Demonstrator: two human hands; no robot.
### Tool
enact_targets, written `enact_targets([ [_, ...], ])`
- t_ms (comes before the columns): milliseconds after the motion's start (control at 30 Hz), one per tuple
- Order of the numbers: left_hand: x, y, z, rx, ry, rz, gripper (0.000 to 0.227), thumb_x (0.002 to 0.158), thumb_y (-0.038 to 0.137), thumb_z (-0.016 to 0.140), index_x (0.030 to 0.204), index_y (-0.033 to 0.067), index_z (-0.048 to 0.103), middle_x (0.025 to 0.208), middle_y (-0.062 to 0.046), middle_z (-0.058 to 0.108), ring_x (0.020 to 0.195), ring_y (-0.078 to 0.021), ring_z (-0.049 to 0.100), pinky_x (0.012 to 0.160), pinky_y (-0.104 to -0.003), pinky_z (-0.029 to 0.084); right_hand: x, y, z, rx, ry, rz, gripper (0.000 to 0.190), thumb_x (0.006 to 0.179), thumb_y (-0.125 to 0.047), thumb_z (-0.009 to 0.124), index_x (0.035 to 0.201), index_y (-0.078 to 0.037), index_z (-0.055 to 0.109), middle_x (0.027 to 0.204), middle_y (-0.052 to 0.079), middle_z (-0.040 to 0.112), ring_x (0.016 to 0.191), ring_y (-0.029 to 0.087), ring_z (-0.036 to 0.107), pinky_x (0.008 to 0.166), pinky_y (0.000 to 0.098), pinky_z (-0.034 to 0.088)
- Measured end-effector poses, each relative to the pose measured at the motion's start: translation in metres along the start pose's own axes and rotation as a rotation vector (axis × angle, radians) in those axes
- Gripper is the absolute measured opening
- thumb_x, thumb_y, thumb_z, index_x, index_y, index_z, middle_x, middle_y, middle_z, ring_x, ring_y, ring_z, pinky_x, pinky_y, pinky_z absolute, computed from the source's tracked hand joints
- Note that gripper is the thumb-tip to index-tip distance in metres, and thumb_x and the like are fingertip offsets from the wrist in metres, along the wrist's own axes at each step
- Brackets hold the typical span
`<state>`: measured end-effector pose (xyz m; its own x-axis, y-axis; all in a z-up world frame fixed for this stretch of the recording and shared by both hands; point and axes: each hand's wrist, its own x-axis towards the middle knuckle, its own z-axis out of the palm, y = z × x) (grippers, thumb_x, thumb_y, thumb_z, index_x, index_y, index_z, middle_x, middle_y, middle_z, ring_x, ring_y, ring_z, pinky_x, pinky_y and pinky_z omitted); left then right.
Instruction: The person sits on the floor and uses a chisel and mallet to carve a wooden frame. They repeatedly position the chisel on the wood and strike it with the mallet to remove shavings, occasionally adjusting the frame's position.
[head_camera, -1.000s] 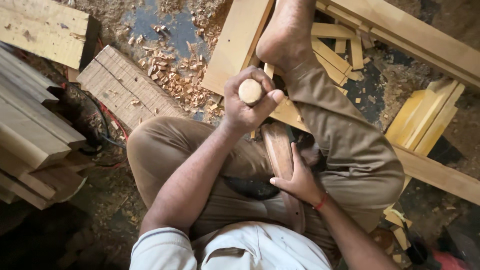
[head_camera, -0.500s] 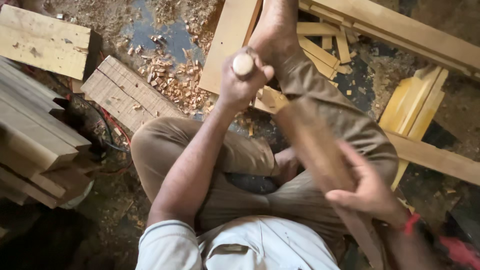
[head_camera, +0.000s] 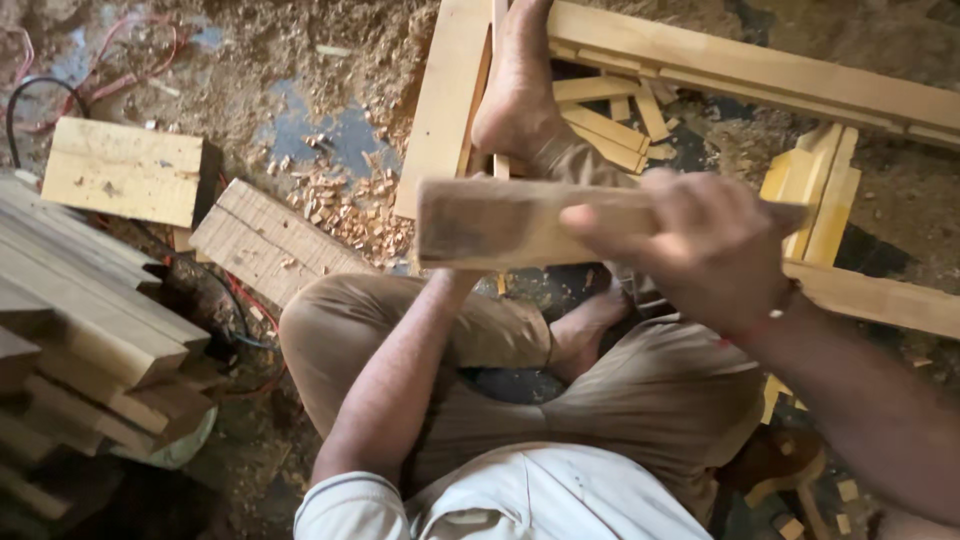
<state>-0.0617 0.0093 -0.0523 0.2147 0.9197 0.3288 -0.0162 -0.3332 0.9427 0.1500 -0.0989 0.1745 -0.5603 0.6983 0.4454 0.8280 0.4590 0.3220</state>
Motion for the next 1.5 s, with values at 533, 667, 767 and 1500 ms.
enact_targets([
  [533,-0.006,-0.004,0.000,0.095,0.020,0.031,0.017,0.087,0.009,0.079,0.092,0.0103,0.063,0.086,-0.001,0.067,0.077,-0.0121,0.064,0.072,-0.030,0.054,-0.017,-0.004,0.015,0.202,0.167,0.142,0.033,0.115,-0.024,0.068,0.142,-0.030,0.052,0.111,0.010,0.066,0.086,0.024,0.066,0.065,0.0370,0.053],
  [667,-0.008,-0.001,-0.003,0.086,0.008,0.033,0.017,0.086,0.010,0.079,0.093,0.0104,0.064,0.086,-0.002,0.067,0.078,-0.0129,0.065,0.073,-0.031,0.054,-0.018,-0.005,0.014,0.095,0.085,0.065,0.044,0.108,-0.028,0.067,0.144,-0.040,0.046,0.110,0.010,0.065,0.086,0.024,0.066,0.069,0.0385,0.057],
  [767,0.003,-0.004,0.004,0.067,-0.016,0.034,0.016,0.086,0.010,0.079,0.093,0.0104,0.065,0.087,-0.002,0.068,0.079,-0.0135,0.065,0.073,-0.032,0.054,-0.016,-0.003,0.013,0.052,0.073,0.052,0.051,0.109,-0.027,0.067,0.153,-0.042,0.047,0.111,0.011,0.065,0.088,0.026,0.067,0.070,0.0415,0.057],
  [1500,-0.006,-0.024,0.009,0.149,-0.059,0.037,0.015,0.085,0.011,0.080,0.096,0.0107,0.070,0.089,-0.003,0.071,0.083,-0.0178,0.069,0.078,-0.036,0.056,-0.009,-0.006,0.010,0.311,0.139,0.254,0.054,0.079,-0.023,0.077,0.127,-0.011,0.054,0.105,0.018,0.064,0.085,0.030,0.065,0.065,0.0432,0.054],
])
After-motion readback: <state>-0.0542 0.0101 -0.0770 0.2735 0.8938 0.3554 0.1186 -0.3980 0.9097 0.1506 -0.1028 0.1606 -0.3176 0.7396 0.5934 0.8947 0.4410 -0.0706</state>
